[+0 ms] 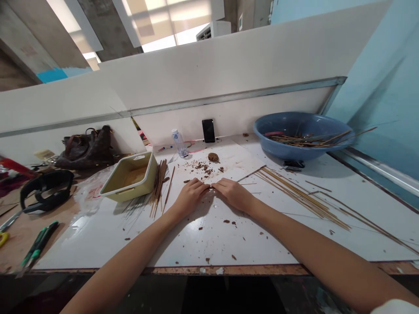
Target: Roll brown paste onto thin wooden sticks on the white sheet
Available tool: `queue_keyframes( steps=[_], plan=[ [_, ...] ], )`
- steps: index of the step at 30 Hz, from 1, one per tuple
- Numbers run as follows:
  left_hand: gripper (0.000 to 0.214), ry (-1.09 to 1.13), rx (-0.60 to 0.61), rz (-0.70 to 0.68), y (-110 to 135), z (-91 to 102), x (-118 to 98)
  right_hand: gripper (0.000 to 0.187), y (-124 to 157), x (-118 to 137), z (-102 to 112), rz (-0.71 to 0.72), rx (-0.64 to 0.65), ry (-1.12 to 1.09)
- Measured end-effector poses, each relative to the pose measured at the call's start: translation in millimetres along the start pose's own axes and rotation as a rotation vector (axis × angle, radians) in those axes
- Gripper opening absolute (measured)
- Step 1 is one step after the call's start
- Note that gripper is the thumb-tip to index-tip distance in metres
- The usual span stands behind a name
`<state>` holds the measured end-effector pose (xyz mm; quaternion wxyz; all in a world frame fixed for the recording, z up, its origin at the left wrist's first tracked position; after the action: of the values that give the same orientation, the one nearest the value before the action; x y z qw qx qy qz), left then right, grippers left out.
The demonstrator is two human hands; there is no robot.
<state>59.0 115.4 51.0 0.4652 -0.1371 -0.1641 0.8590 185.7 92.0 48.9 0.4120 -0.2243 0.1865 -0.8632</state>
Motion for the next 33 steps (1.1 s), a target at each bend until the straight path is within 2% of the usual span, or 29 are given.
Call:
queue_keyframes(
  steps=[6, 14, 20, 27, 33],
  plan=[
    [0.019, -0.050, 0.042, -0.015, -1.0, -8.8, 3.2, 0.028, -1.3, -7.1, -7.9, -0.003, 0.054, 0.029],
    [0.023, -0.038, 0.028, 0.004, 0.5, -3.3, -0.7, 0.046, -2.4, -7.2, -4.2, -0.017, -0.002, 0.083],
    [0.022, -0.007, 0.019, 0.029, -2.1, -5.1, -1.2, 0.027, -3.4, -2.3, -8.0, -0.007, 0.020, 0.080],
    [0.018, 0.051, 0.040, 0.027, -1.5, -6.9, 0.1, 0.028, -4.8, 3.7, -14.5, 0.042, 0.119, 0.238],
    [0.020, 0.090, 0.062, 0.037, -1.4, -5.1, 0.9, 0.020, -5.4, -1.0, -15.6, 0.008, 0.131, 0.154]
  ],
)
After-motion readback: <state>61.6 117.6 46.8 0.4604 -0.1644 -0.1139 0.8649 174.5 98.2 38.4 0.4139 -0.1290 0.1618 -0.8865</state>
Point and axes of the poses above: each hand's wrist, its own y-axis away from the middle knuckle, its own z-axis out of the back of the hand, x = y × z, the point moved 10 cm from there along -y, towards the middle knuckle, and after that the axes turned 7 degrees about x, right-handed, at the moved point
